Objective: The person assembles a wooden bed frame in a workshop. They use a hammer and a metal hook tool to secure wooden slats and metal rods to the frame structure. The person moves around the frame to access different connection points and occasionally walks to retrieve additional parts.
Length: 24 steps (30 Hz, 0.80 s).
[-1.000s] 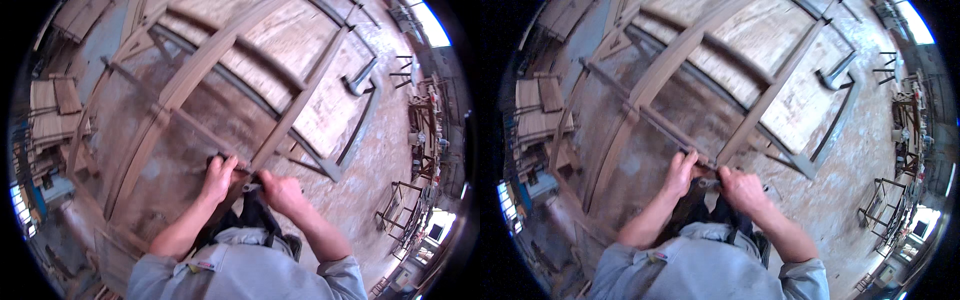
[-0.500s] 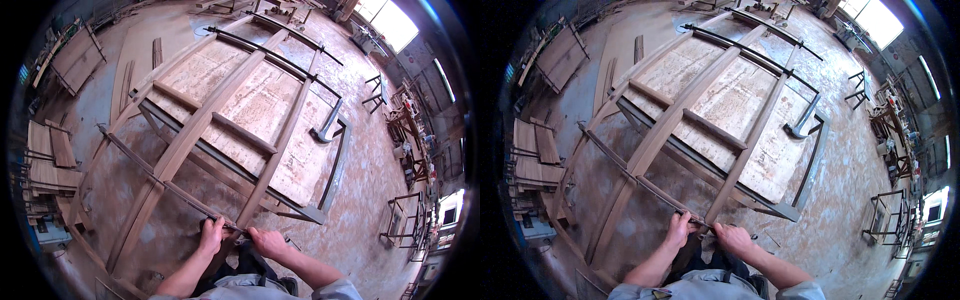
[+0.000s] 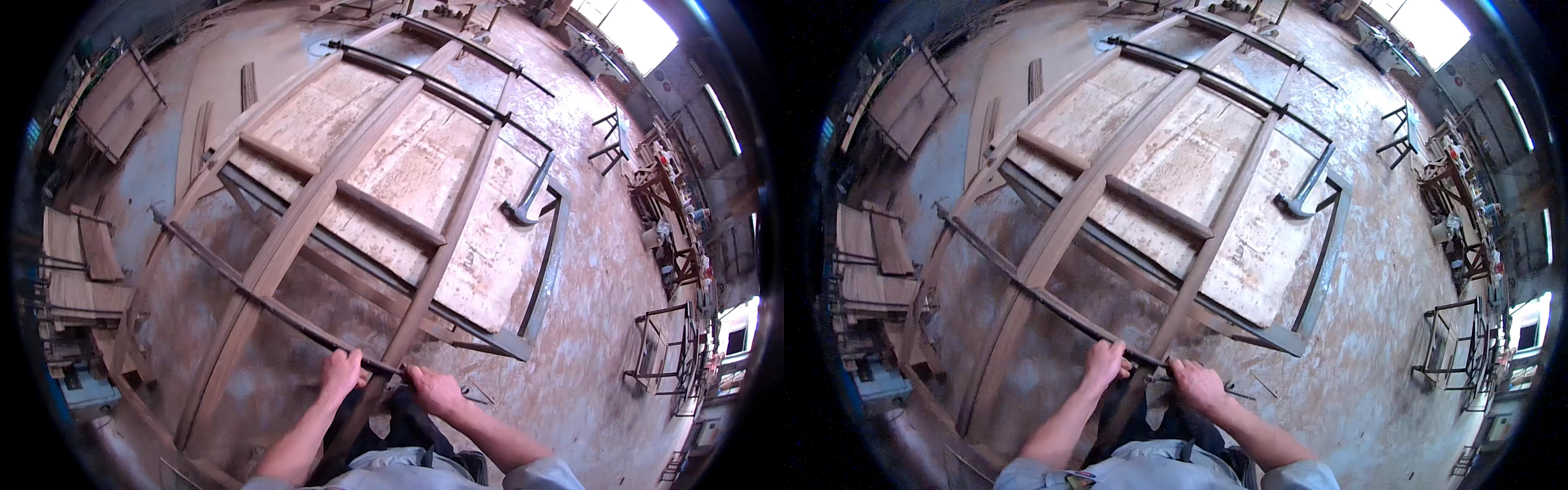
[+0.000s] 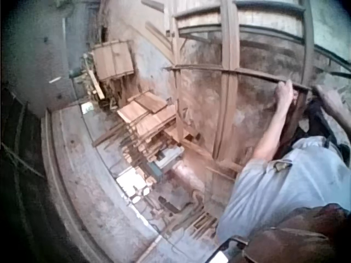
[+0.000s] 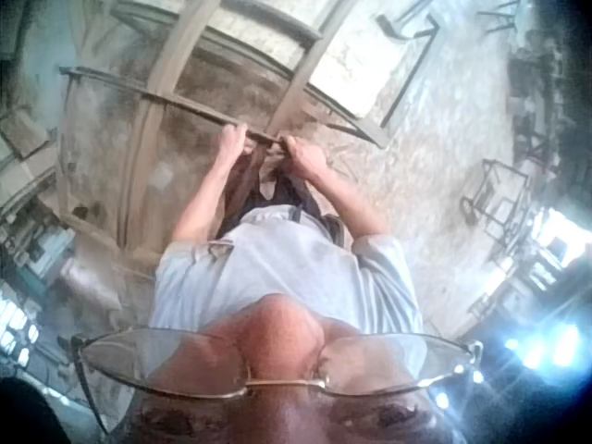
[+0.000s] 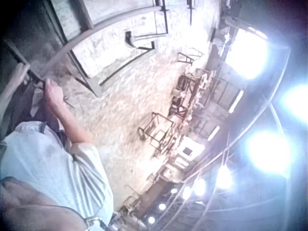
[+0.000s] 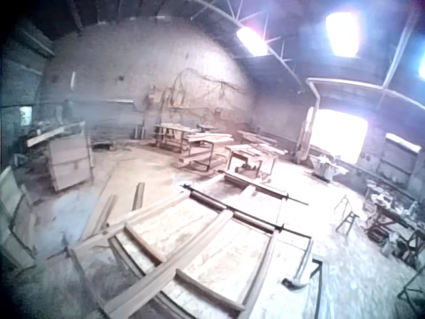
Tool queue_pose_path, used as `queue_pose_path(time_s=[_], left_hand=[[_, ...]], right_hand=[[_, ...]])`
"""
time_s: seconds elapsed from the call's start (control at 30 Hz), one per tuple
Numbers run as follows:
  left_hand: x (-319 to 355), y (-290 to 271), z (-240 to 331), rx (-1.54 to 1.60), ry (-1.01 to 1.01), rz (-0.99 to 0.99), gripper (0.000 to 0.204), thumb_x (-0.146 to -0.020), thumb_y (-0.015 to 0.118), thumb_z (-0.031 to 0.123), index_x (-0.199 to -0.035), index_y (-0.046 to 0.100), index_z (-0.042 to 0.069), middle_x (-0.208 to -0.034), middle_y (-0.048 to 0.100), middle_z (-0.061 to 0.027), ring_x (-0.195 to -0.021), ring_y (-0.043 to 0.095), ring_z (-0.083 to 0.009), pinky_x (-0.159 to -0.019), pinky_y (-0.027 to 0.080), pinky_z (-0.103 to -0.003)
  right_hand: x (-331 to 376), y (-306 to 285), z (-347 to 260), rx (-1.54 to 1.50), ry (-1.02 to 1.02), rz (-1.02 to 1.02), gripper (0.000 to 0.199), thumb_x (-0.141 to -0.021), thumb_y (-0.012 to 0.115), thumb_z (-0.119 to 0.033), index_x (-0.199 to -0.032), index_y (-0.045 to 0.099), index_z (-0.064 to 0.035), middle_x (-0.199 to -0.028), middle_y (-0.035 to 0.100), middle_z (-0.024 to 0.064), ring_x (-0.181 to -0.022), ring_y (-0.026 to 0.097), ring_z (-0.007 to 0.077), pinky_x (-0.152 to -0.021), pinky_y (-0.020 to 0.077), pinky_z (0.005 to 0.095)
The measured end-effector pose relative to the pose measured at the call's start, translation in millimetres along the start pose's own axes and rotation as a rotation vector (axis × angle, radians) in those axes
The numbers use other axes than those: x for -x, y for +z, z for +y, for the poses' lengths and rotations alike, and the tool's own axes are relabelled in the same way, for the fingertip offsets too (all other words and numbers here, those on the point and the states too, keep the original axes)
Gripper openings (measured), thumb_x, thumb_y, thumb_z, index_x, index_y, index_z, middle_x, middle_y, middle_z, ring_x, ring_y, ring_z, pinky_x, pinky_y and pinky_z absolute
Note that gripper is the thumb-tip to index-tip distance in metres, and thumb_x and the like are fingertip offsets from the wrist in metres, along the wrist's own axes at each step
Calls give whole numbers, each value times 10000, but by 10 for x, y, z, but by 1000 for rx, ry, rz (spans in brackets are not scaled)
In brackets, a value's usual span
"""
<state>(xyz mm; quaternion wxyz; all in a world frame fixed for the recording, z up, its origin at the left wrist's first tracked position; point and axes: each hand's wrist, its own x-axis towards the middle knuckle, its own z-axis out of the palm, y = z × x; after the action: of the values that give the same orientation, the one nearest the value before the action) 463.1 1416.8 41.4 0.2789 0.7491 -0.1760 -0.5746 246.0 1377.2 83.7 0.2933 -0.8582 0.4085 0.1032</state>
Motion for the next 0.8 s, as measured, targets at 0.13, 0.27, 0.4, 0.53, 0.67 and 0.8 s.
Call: queue_pose_path(time_s=[0.13, 0.27, 0.4, 0.53, 0.67, 0.8], left_hand=[[-516, 19, -580, -247, 117, 168, 531, -834, 453, 449, -852, 639, -49, -642, 654, -179, -578, 667, -277, -676, 535, -403], [-184, -244, -22, 56, -78, 144, 572, -890, 491, 517, -672, 623, 4, -524, 610, -109, -468, 619, -184, -486, 505, -308], [-264, -334, 5, -97, -42, 190, 526, -863, 474, 433, -653, 637, -21, -558, 621, -151, -545, 641, -271, -618, 530, -370], [-298, -312, -97, -253, -49, 252, 487, -823, 464, 399, -695, 664, -25, -690, 646, -223, -729, 651, -389, -729, 507, -443], [-247, -273, -65, -297, -58, 291, 472, -810, 470, 404, -744, 678, -14, -803, 650, -254, -846, 631, -435, -775, 489, -473], [-280, -297, -86, -307, -64, 255, 470, -811, 468, 402, -745, 681, -11, -796, 653, -246, -846, 633, -431, -778, 489, -471]], right_hand=[[-75, 128, 65, -21, -61, -2, 265, -799, 544, -120, -1054, 491, -69, -898, 616, 153, -850, 627, 341, -686, 514, 437], [-65, 108, 95, -54, -44, 89, 341, -781, 612, -119, -1101, 504, -75, -887, 625, 165, -842, 629, 356, -685, 515, 445], [-85, 31, 51, -14, 3, -2, 352, -773, 622, -135, -1096, 497, -73, -899, 622, 159, -854, 625, 354, -685, 514, 452], [-71, 104, 39, -16, -28, 10, 361, -770, 643, -161, -1093, 504, -78, -865, 630, 168, -807, 633, 357, -654, 512, 459], [-186, 174, -189, 30, 85, -32, 393, -780, 657, -184, -1131, 518, -79, -883, 639, 174, -810, 639, 358, -652, 516, 449], [-62, 21, -204, -37, 17, 86, 425, -798, 658, -186, -1179, 515, -61, -895, 626, 170, -810, 634, 352, -656, 517, 436]])
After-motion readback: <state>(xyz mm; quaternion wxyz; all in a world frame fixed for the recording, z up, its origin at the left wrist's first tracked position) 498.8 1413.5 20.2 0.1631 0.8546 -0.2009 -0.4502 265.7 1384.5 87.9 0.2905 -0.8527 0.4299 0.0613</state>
